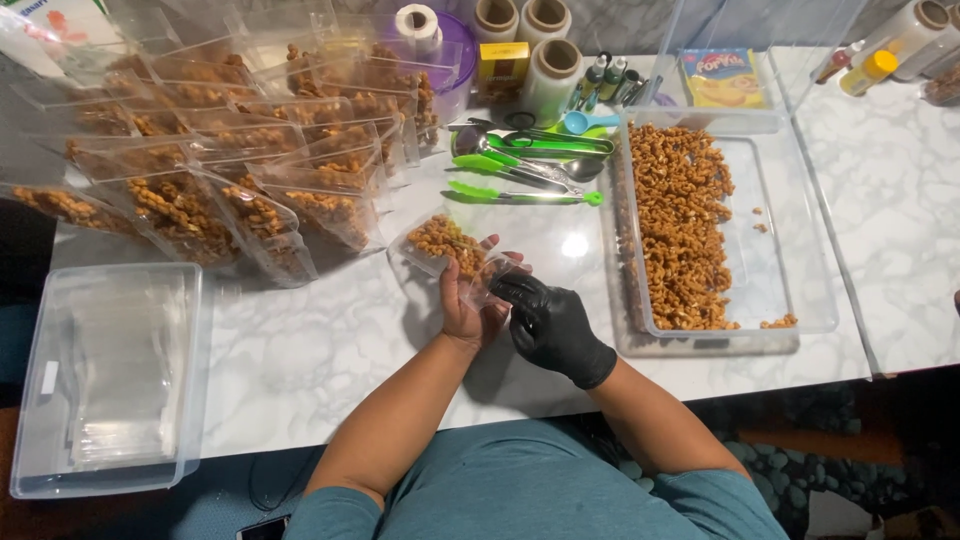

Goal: The person is manually filling small plastic bags with snack items from a large tray, using both tongs and gloved hands.

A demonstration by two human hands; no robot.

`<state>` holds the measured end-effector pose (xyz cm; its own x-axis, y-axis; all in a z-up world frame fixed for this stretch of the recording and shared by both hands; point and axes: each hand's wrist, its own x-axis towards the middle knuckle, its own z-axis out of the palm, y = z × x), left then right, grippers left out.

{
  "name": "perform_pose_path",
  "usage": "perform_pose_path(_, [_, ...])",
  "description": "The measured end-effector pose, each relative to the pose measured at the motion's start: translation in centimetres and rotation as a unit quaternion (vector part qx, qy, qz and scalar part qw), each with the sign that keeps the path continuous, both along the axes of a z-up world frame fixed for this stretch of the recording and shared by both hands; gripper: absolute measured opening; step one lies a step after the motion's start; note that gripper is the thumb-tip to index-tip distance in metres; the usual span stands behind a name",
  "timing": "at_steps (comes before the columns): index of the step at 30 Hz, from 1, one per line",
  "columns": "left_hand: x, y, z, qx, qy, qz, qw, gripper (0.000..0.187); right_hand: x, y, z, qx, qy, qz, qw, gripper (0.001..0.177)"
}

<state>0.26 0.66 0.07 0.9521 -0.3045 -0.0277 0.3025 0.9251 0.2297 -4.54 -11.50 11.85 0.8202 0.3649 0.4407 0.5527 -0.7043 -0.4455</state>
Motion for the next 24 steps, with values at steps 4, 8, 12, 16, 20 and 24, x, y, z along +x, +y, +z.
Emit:
perform_pose_path(4, [-0.2, -0.3, 0.2, 0.037, -0.013, 0.015, 0.999, 0.074, 0.2, -0.1, -1.7, -0.052, -0.025, -0.002, 0.998, 0.037])
perform_pose_path(8, [-0.1, -0.4, -0.8, 0.053, -0.041, 0.008, 0.998, 0.073, 0.6, 0.3, -4.3, -0.065, -0.024, 0.041, 0.997, 0.036])
perform_pose_path(12, [-0.7, -0.3, 0.2, 0.027, -0.054, -0.001, 0.998, 0.070, -0.4, 1.0, 0.2, 0.004, 0.008, 0.027, 1.000, 0.029])
perform_pose_path(16, [0.1, -0.1, -1.2, 0.001, -0.038, 0.018, 0.999, 0.075, -2.4, -1.3, 1.2, 0.014, 0.029, -0.041, 0.999, 0.025])
perform_pose_path(20, [0.4, -0.1, -0.9, -0.025, -0.037, 0.008, 0.999, 0.074, -4.1, -4.0, -1.0, -0.111, 0.076, -0.065, 0.989, 0.026])
perform_pose_path(24, [0.2, -0.3, -1.2, -0.022, -0.038, 0.005, 0.999, 0.075, -5.0, -4.2, -3.2, -0.155, 0.083, -0.051, 0.983, 0.016])
